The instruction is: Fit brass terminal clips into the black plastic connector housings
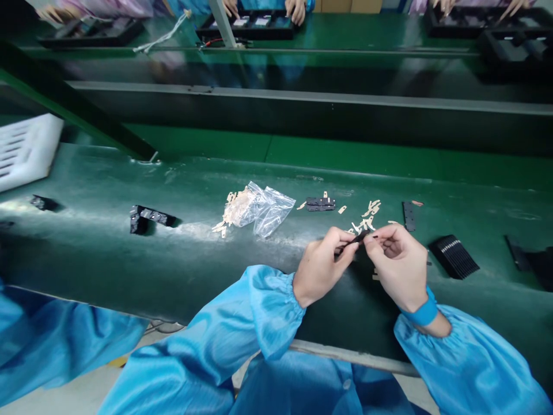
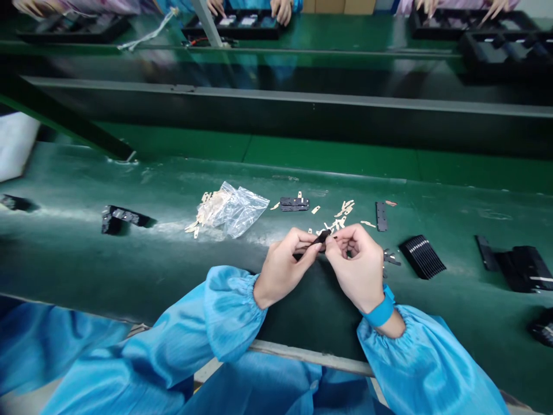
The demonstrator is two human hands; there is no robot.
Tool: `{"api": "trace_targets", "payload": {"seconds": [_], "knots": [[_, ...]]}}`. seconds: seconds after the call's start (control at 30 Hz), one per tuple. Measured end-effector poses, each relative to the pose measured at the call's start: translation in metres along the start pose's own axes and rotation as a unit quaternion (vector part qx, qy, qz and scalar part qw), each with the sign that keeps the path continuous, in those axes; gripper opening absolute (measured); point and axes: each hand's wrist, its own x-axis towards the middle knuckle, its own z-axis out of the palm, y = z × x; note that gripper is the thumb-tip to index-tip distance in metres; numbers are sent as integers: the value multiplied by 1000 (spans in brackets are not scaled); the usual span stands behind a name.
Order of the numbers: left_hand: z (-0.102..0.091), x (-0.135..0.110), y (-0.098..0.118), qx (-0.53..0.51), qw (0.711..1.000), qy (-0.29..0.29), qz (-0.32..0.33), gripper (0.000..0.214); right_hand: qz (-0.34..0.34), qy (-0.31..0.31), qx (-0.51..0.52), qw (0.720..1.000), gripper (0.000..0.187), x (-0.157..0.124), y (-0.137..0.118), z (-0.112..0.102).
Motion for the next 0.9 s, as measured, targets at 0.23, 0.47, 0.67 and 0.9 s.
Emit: {"api": "trace_targets", "payload": {"seconds": [0.23,0.47,0.67,0.9], "knots": [[-1,7,2,-119,984,-33,-127,16,-68,40,-81,994,29,6,0,-8],[-5,16,10,-286,933,-65,-206,33,2,-58,28,998,10,9,-1,-15],[-3,13,10,-289,935,-65,-193,35,7,-63,41,997,14,7,0,-9],[-2,10,7,-247,952,-71,-166,33,14,-44,27,999,13,8,2,-12]]}}
